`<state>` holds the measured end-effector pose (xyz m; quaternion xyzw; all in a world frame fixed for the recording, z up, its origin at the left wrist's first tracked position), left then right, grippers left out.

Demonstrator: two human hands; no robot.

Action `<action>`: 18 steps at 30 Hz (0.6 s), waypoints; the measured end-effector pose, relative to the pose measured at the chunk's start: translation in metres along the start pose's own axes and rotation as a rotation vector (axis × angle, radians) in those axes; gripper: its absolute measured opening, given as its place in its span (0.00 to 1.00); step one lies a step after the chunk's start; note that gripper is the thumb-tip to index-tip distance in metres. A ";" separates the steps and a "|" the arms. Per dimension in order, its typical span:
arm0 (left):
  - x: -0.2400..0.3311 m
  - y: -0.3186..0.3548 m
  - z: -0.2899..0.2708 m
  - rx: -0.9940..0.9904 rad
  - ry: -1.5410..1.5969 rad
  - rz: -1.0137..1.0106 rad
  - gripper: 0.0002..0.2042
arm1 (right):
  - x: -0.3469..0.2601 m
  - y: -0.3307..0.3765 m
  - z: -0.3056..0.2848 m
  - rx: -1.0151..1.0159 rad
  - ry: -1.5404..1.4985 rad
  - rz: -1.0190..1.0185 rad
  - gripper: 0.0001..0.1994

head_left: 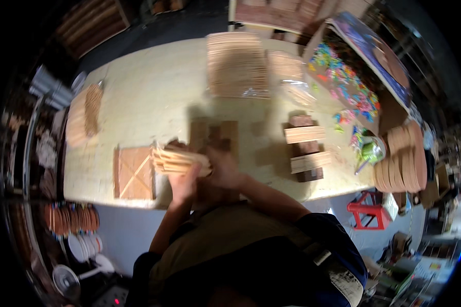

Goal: The person organizes and stacks wooden sticks on a workbench, arranging them into neat piles. They then pick up a flat wooden board and apply a substance from a small container using a brush, coating the surface of the board.

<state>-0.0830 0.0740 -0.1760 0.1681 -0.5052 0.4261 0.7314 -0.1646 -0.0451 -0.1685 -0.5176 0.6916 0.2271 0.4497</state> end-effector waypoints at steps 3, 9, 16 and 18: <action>-0.005 -0.001 -0.020 0.050 0.000 -0.110 0.34 | 0.004 -0.020 -0.016 -0.013 0.426 0.012 0.26; -0.053 0.031 -0.051 -0.347 -0.901 0.079 0.11 | 0.067 -0.036 -0.027 0.076 0.925 -0.117 0.32; -0.065 0.036 -0.058 -0.510 -1.149 0.357 0.07 | 0.059 -0.011 -0.074 0.481 0.526 -0.126 0.18; -0.061 0.036 -0.054 -0.498 -1.134 0.334 0.06 | 0.071 0.019 -0.081 0.488 0.211 0.284 0.12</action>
Point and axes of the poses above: each hand's wrist, its own y-axis away from the middle knuckle, its own z-axis out of the palm, x = y × z, the point moved 1 cm from there along -y, towards the middle knuckle, and after that the axes turned 5 degrees about z, right-handed, at the moved point
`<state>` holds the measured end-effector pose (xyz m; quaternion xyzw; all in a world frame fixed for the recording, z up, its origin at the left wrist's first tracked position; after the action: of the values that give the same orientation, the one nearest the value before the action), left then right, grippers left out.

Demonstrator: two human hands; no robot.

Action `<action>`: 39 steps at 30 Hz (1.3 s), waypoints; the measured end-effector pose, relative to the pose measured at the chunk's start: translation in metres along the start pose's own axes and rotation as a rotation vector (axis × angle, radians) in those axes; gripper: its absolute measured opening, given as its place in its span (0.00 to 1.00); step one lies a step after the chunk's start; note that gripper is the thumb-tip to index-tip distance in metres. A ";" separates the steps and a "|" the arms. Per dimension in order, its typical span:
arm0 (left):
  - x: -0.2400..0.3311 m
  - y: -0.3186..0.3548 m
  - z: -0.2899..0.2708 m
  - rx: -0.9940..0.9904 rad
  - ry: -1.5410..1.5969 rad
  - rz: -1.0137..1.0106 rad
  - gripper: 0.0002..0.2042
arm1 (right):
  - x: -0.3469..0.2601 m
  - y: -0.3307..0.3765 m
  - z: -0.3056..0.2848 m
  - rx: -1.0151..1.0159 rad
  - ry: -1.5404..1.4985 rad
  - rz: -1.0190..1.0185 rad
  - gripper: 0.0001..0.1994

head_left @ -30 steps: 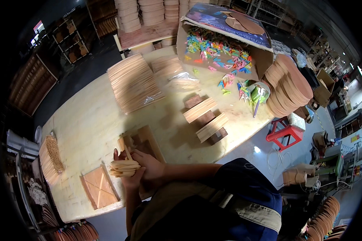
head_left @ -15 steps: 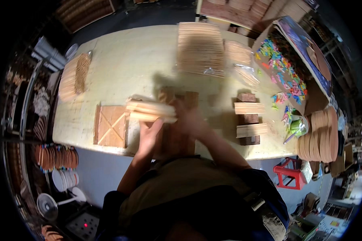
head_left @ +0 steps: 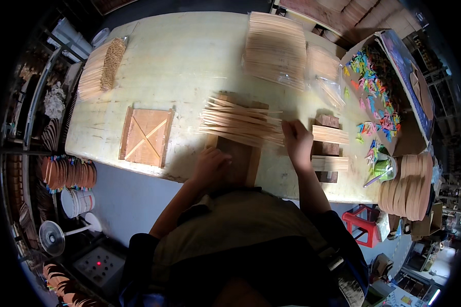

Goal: The person organizes and stacks wooden sticks on a workbench, arranging them into neat piles. They then pick up a flat wooden board and apply a substance from a small container using a brush, coating the surface of the board.

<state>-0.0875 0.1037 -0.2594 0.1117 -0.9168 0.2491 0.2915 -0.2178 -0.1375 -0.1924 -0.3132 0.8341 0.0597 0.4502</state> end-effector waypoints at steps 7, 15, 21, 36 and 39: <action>0.001 -0.006 0.001 0.031 0.009 -0.030 0.04 | 0.049 0.084 0.009 -0.418 -0.469 0.820 0.17; 0.003 -0.024 -0.008 0.242 -0.134 0.056 0.11 | 0.043 0.085 0.028 -0.435 -0.719 0.783 0.13; 0.001 -0.024 -0.004 0.119 -0.074 0.111 0.12 | 0.052 0.083 0.026 -0.438 -0.753 0.810 0.10; -0.016 -0.011 0.010 0.022 -0.129 0.131 0.06 | 0.047 0.077 0.032 -0.291 -0.822 0.878 0.14; -0.004 -0.020 0.002 0.099 -0.247 0.159 0.05 | 0.056 0.076 0.032 -0.364 -0.780 0.837 0.12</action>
<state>-0.0784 0.0859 -0.2558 0.0826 -0.9381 0.3009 0.1500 -0.2611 -0.0910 -0.2697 0.0152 0.6360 0.4843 0.6006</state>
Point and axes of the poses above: each hand's wrist, its own y-axis away from the middle knuckle, its own z-axis out of the palm, x = y × z, the point moved 1 cm from there along -y, towards the middle knuckle, and after that the axes turned 5 degrees about z, right-handed, at the moved point
